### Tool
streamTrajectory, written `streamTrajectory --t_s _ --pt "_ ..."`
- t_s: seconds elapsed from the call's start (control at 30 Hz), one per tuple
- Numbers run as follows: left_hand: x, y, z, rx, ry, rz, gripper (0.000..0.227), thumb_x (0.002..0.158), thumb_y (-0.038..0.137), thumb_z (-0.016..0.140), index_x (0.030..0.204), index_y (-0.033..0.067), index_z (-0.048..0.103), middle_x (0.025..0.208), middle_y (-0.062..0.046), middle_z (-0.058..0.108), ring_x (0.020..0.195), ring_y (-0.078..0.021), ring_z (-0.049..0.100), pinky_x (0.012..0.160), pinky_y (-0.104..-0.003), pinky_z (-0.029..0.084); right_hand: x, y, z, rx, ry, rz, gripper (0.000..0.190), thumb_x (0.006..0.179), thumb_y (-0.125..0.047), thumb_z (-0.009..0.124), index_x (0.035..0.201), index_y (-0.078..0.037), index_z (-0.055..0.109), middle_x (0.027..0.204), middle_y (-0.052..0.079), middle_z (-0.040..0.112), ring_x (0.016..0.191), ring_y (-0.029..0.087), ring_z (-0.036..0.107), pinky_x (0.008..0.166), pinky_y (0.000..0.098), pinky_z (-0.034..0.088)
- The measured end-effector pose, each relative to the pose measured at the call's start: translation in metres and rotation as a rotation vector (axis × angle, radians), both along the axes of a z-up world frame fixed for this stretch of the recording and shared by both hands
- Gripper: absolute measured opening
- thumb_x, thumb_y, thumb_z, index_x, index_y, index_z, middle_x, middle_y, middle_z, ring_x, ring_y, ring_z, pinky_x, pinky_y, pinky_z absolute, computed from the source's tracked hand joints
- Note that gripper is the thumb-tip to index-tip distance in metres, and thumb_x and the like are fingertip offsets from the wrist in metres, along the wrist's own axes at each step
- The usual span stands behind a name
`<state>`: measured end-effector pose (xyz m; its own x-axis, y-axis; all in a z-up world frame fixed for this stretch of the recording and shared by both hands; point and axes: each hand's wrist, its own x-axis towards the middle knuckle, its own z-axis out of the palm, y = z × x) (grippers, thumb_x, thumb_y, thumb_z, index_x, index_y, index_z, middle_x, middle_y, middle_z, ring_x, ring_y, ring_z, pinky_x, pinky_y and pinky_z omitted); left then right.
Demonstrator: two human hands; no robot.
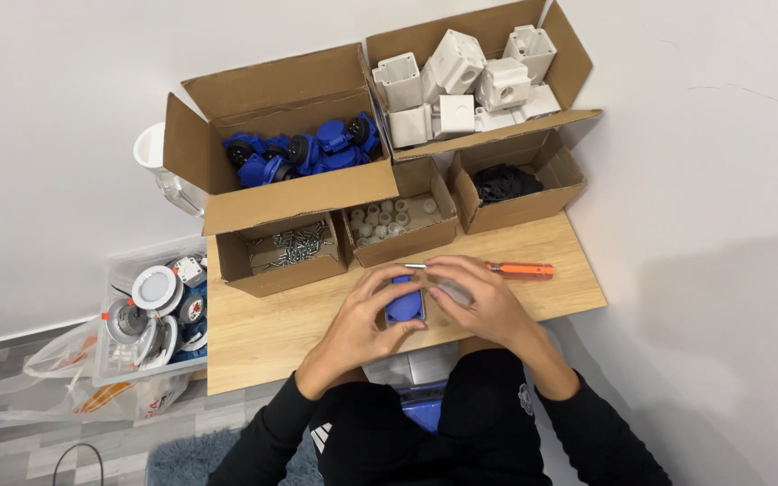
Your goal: The person uses a screwdriver to tighten screws on a white plastic box attached to a blue component. They then pick up a blue plastic part and a white plastic box, inspecting them before returning to the assembly task.
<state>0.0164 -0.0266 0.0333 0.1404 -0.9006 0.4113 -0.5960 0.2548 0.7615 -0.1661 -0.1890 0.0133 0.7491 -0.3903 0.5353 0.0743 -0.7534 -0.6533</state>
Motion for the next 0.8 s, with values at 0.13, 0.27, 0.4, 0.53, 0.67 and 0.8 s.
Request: streamTrajectory --t_s 0.13,0.27,0.4,0.53,0.67,0.8 --pt "-0.001 0.000 0.005 -0.058 -0.091 0.053 0.059 0.080 0.040 0.096 0.130 0.0158 0.078 0.134 -0.010 0.075 0.124 -0.0383 0.068 0.102 -0.051 0.052 0.008 0.005 0.018 0.160 0.001 0.040 0.029 0.101 -0.003 0.071 0.129 -0.006 0.079 0.126 0.016 0.083 0.116 0.037 0.079 0.098 0.0493 0.061" --pt "-0.012 -0.007 0.024 -0.194 0.077 0.052 0.057 0.075 0.031 0.100 0.120 0.0076 0.075 0.130 -0.017 0.077 0.120 -0.0434 0.074 0.101 -0.055 0.059 0.013 0.010 0.030 0.277 -0.165 0.025 0.024 0.099 -0.001 0.075 0.121 -0.006 0.084 0.115 0.013 0.087 0.104 0.032 0.084 0.089 0.0437 0.065" --pt "-0.021 -0.018 0.036 -0.235 0.122 0.050 0.059 0.069 0.027 0.103 0.117 0.0054 0.075 0.130 -0.019 0.078 0.119 -0.0442 0.076 0.101 -0.057 0.060 0.012 0.004 0.030 0.347 -0.248 -0.053 0.021 0.093 0.001 0.082 0.113 -0.004 0.086 0.102 0.012 0.087 0.091 0.027 0.085 0.083 0.0388 0.067" --pt "-0.029 -0.030 0.061 -0.274 0.149 0.007 0.059 0.071 0.026 0.102 0.119 0.0045 0.074 0.130 -0.020 0.077 0.121 -0.0427 0.076 0.102 -0.056 0.061 0.004 -0.008 0.038 0.445 -0.334 -0.024 0.024 0.093 0.005 0.081 0.116 0.001 0.084 0.098 0.014 0.081 0.088 0.021 0.079 0.083 0.0386 0.065" --pt "-0.035 -0.044 0.081 -0.348 0.105 -0.019 0.056 0.076 0.020 0.100 0.121 0.0014 0.071 0.132 -0.024 0.075 0.119 -0.0434 0.076 0.100 -0.056 0.064 -0.011 -0.018 0.064 0.220 -0.367 -0.040 0.018 0.094 0.007 0.079 0.110 0.001 0.082 0.095 0.015 0.078 0.083 0.026 0.076 0.079 0.0394 0.063" --pt "-0.037 -0.060 0.092 -0.423 0.072 -0.028 0.057 0.077 0.017 0.099 0.123 -0.0003 0.069 0.133 -0.028 0.072 0.119 -0.0451 0.075 0.099 -0.059 0.065 -0.027 -0.041 0.067 0.108 -0.405 -0.082 0.016 0.093 0.010 0.079 0.106 0.002 0.082 0.094 0.015 0.077 0.082 0.028 0.074 0.079 0.0398 0.062"
